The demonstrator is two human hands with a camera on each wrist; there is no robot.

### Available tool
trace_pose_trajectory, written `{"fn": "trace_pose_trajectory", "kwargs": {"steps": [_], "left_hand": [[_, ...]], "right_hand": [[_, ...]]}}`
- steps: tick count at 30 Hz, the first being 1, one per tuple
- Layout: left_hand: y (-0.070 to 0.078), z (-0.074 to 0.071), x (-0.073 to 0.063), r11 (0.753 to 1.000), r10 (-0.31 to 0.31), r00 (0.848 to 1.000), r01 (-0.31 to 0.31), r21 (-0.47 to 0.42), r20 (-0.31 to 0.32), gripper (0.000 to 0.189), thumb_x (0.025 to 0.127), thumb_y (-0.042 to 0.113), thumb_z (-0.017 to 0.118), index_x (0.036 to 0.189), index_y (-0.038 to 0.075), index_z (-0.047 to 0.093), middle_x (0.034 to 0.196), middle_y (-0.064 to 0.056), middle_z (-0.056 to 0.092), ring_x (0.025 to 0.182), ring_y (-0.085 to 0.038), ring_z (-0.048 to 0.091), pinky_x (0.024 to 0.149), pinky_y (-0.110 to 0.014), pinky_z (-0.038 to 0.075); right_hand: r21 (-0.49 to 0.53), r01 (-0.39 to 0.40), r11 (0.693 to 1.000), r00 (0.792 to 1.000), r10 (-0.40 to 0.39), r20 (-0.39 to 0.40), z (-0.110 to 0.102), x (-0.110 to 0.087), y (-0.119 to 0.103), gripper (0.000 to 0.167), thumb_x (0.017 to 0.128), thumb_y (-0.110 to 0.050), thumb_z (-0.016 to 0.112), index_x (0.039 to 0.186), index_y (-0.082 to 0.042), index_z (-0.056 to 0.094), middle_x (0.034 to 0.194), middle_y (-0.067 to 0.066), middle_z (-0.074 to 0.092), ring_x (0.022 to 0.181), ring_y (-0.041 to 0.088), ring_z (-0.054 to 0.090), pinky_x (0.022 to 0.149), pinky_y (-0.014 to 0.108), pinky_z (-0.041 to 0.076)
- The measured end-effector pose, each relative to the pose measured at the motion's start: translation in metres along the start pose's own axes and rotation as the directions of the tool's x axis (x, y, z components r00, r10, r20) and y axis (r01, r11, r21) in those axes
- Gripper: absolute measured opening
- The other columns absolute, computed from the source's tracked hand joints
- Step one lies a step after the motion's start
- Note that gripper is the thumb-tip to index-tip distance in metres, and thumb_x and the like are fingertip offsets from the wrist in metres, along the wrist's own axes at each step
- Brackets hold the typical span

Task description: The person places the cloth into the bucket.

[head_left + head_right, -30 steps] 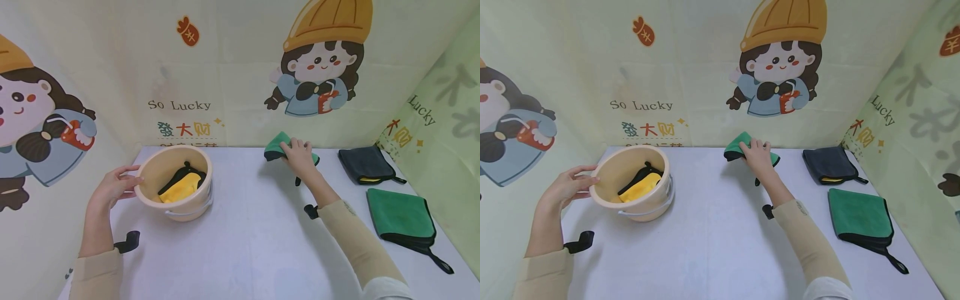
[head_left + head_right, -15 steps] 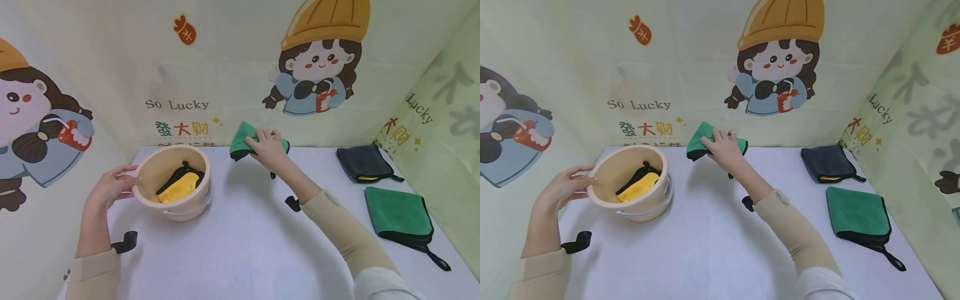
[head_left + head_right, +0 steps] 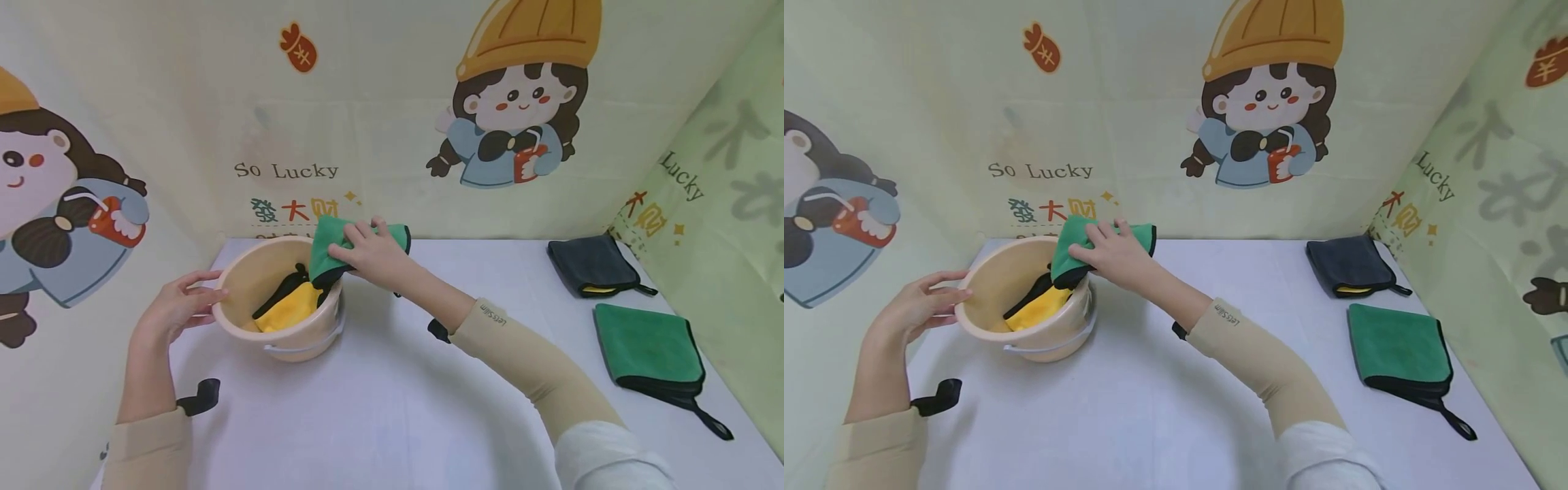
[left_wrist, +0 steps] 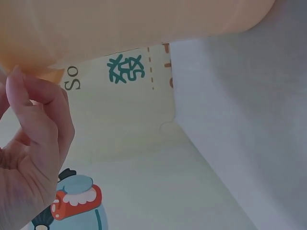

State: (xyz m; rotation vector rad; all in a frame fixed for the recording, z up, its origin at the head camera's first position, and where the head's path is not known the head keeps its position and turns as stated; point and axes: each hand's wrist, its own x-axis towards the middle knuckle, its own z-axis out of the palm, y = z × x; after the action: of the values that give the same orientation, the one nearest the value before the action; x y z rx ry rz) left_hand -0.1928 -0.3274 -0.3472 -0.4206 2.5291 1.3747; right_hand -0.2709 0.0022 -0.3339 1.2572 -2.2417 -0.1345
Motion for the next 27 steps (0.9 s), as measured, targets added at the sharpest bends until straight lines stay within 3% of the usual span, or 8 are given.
{"fn": "trace_pose_trajectory", "kwargs": {"steps": [6, 10, 19, 27], "left_hand": [[-0.001, -0.001, 0.001, 1.000, -0.001, 1.000, 0.001, -0.008, -0.002, 0.080, 0.081, 0.047, 0.063, 0.143, 0.010, 0.027, 0.127, -0.017, 0.048, 0.079, -0.007, 0.062, 0.075, -0.025, 0.052], [-0.002, -0.001, 0.001, 1.000, -0.001, 1.000, 0.001, -0.016, -0.001, 0.080, 0.081, 0.048, 0.062, 0.143, 0.011, 0.028, 0.133, -0.021, 0.043, 0.079, -0.007, 0.062, 0.075, -0.025, 0.052], [-0.002, -0.002, 0.002, 1.000, 0.010, 1.000, -0.009, -0.026, 0.005, 0.082, 0.080, 0.050, 0.063, 0.143, 0.011, 0.027, 0.136, -0.024, 0.038, 0.078, -0.005, 0.061, 0.075, -0.025, 0.052], [-0.002, -0.001, 0.001, 1.000, 0.003, 1.000, -0.002, -0.021, 0.006, 0.082, 0.080, 0.049, 0.063, 0.144, 0.012, 0.026, 0.136, -0.025, 0.037, 0.078, -0.005, 0.061, 0.075, -0.025, 0.052]], "right_hand": [[0.017, 0.091, 0.996, 0.996, -0.091, -0.010, 0.002, 0.019, -0.022, 0.024, 0.088, -0.032, 0.060, 0.107, -0.025, 0.048, 0.101, 0.003, 0.046, 0.093, 0.021, 0.042, 0.088, 0.042, 0.032], [-0.007, 0.123, 0.992, 0.992, -0.123, 0.011, 0.003, 0.029, -0.032, 0.013, 0.095, -0.025, 0.047, 0.108, -0.027, 0.048, 0.103, 0.002, 0.047, 0.095, 0.020, 0.043, 0.089, 0.041, 0.032], [0.022, 0.175, 0.984, 0.974, -0.177, 0.139, 0.000, 0.049, -0.047, 0.029, 0.092, -0.036, 0.052, 0.120, -0.030, 0.047, 0.114, 0.002, 0.045, 0.104, 0.020, 0.041, 0.091, 0.040, 0.032], [0.091, 0.157, 0.983, 0.963, -0.173, 0.205, 0.004, 0.061, -0.053, 0.036, 0.091, -0.040, 0.052, 0.126, -0.032, 0.044, 0.121, 0.002, 0.042, 0.110, 0.020, 0.038, 0.094, 0.039, 0.031]]}}
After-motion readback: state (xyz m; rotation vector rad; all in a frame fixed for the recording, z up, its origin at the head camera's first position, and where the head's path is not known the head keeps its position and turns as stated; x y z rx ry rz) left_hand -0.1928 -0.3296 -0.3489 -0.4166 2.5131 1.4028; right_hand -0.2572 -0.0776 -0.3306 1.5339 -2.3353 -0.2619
